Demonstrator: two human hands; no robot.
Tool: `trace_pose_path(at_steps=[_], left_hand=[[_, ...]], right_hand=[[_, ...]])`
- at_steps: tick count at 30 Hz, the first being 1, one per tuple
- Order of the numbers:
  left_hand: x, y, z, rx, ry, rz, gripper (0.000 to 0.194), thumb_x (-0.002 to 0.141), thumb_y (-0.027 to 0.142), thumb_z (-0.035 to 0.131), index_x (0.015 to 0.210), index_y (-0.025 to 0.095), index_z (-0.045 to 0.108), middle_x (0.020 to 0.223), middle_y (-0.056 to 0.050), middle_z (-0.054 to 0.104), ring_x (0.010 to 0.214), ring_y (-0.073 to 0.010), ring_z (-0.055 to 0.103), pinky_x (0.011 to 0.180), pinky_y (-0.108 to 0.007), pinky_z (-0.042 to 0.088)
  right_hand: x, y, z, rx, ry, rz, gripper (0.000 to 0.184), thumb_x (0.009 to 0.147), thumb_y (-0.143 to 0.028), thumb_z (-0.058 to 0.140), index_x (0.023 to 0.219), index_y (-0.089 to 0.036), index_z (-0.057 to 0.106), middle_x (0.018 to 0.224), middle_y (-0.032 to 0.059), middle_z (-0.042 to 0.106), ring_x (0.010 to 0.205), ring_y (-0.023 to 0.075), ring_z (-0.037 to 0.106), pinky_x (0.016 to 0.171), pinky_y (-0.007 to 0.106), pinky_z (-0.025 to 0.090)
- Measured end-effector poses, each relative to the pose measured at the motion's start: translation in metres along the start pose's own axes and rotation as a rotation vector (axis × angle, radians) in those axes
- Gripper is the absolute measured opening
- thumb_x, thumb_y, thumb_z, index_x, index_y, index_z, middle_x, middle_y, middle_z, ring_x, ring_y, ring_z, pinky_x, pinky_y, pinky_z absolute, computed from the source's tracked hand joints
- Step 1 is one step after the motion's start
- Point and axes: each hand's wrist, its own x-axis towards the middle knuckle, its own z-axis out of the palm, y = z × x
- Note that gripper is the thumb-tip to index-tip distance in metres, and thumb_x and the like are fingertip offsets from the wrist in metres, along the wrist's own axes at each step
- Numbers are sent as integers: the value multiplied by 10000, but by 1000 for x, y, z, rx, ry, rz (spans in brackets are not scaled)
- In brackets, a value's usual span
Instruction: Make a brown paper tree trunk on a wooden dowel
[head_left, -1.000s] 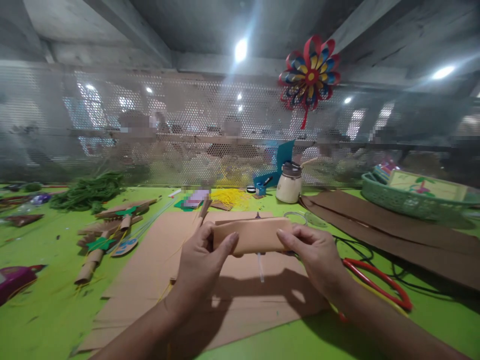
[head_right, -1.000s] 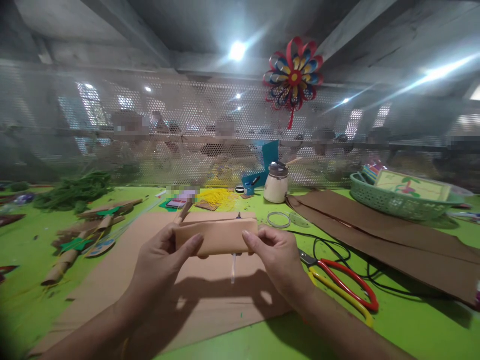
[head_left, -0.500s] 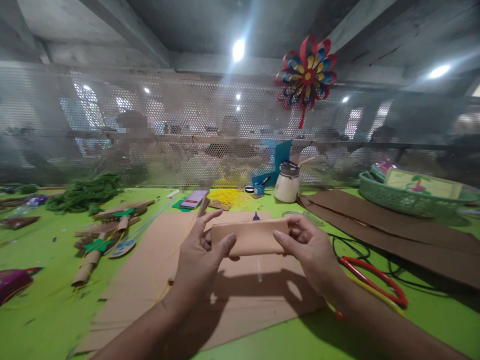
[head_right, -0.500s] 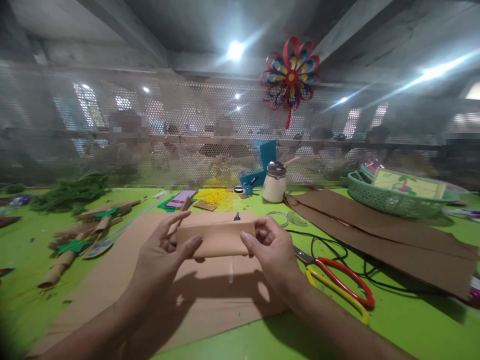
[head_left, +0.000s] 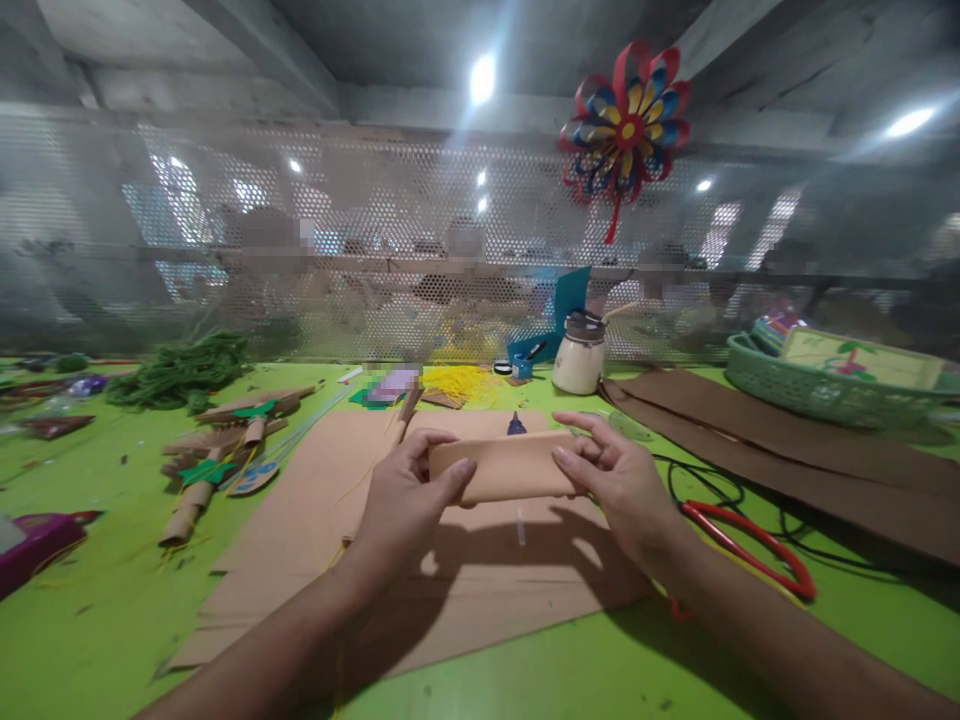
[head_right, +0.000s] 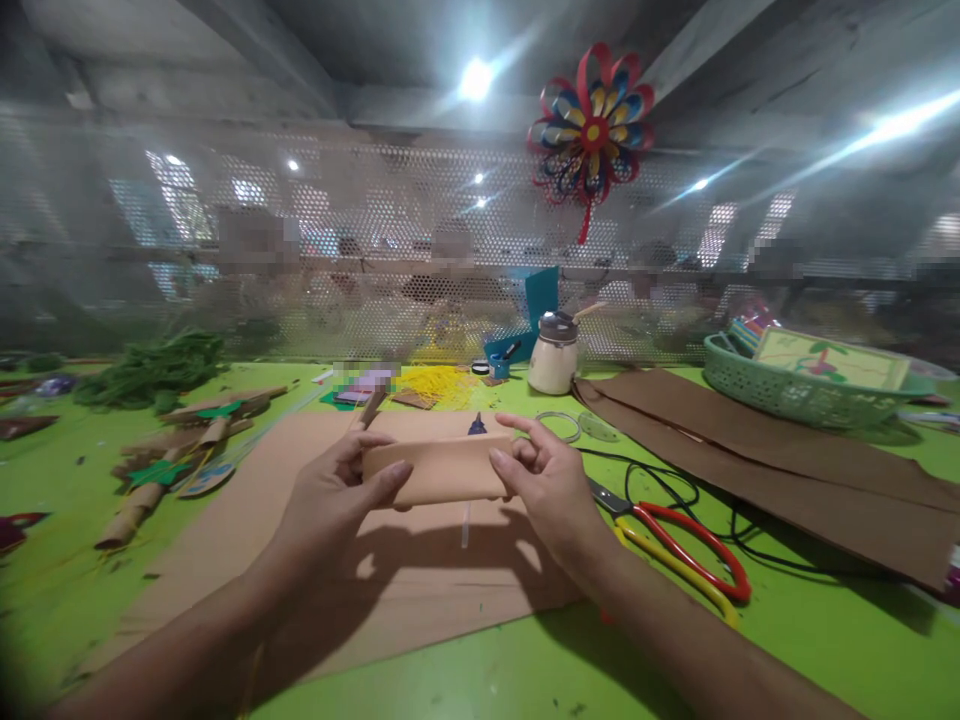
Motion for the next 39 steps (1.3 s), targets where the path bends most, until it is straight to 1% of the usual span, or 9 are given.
trace_pose_path(at_steps=[4, 7, 13, 22, 27, 30, 33, 36, 39], left_hand=[[3, 8, -6, 283, -78, 68, 181, 697, 313, 701, 722, 162, 604, 543, 40, 569, 510, -97, 493, 494, -206, 379], [8, 14, -12, 478, -220, 114, 177, 716, 329, 649, 656, 164, 637, 531, 20, 578, 533, -118, 500, 526, -225, 369], [17, 19, -16, 812, -519, 186, 306, 816, 373, 541, 858, 136, 730, 801, -48, 718, 741, -179, 607, 652, -258, 413], [9, 7, -12, 951, -654, 307, 304, 933, 357, 402, 795, 166, 595, 698, -8, 609, 645, -142, 520, 619, -246, 345], [11, -4, -11, 903, -834, 215, 296, 934, 372, 402, 826, 166, 585, 704, 0, 585, 639, -135, 488, 611, -234, 349], [10, -9, -8, 917, -919, 190, 304, 924, 366, 422, 770, 160, 585, 653, 13, 548, 603, -124, 450, 592, -234, 333], [10, -14, -8, 934, -919, 203, 305, 915, 365, 439, 755, 159, 597, 629, 17, 547, 584, -118, 438, 580, -236, 317], [9, -17, -8, 916, -911, 207, 296, 909, 360, 447, 772, 160, 616, 655, 12, 578, 603, -118, 464, 584, -229, 328], [8, -18, -9, 929, -901, 196, 283, 903, 336, 451, 767, 163, 629, 659, 11, 600, 611, -118, 491, 584, -223, 337]], right_hand=[[3, 5, -6, -69, -30, -26, 504, 753, -360, 720, 1187, -145, 583, 598, -90, 413, 533, 85, 417, 522, 228, 375], [2, 5, -7, -120, -52, -44, 489, 752, -351, 712, 1180, -144, 596, 586, -90, 419, 528, 87, 421, 525, 237, 364], [-10, 3, 6, -137, -148, 38, 499, 726, -366, 698, 1146, -116, 598, 566, -84, 440, 522, 95, 409, 518, 244, 322], [-19, 6, 15, -200, -263, 132, 499, 735, -354, 676, 1162, -112, 577, 580, -91, 416, 506, 83, 387, 498, 228, 316], [-14, 1, 5, -461, -545, 257, 491, 795, -298, 611, 1238, -100, 543, 493, -87, 486, 469, 120, 481, 487, 240, 369], [-14, -5, -2, -821, -533, 33, 278, 816, -280, 608, 1039, -128, 675, 562, -10, 626, 546, 147, 558, 554, 261, 398], [-22, -15, -2, -871, -490, -296, 168, 856, -253, 585, 876, -139, 707, 725, 45, 689, 650, 148, 587, 624, 265, 425], [-36, -23, 5, -819, -739, -510, 191, 921, -197, 522, 892, -139, 701, 850, 75, 683, 794, 164, 587, 712, 273, 445], [-50, -20, 12, -960, -930, -604, 178, 936, -177, 512, 894, -129, 678, 892, 91, 648, 852, 192, 541, 753, 308, 443]])
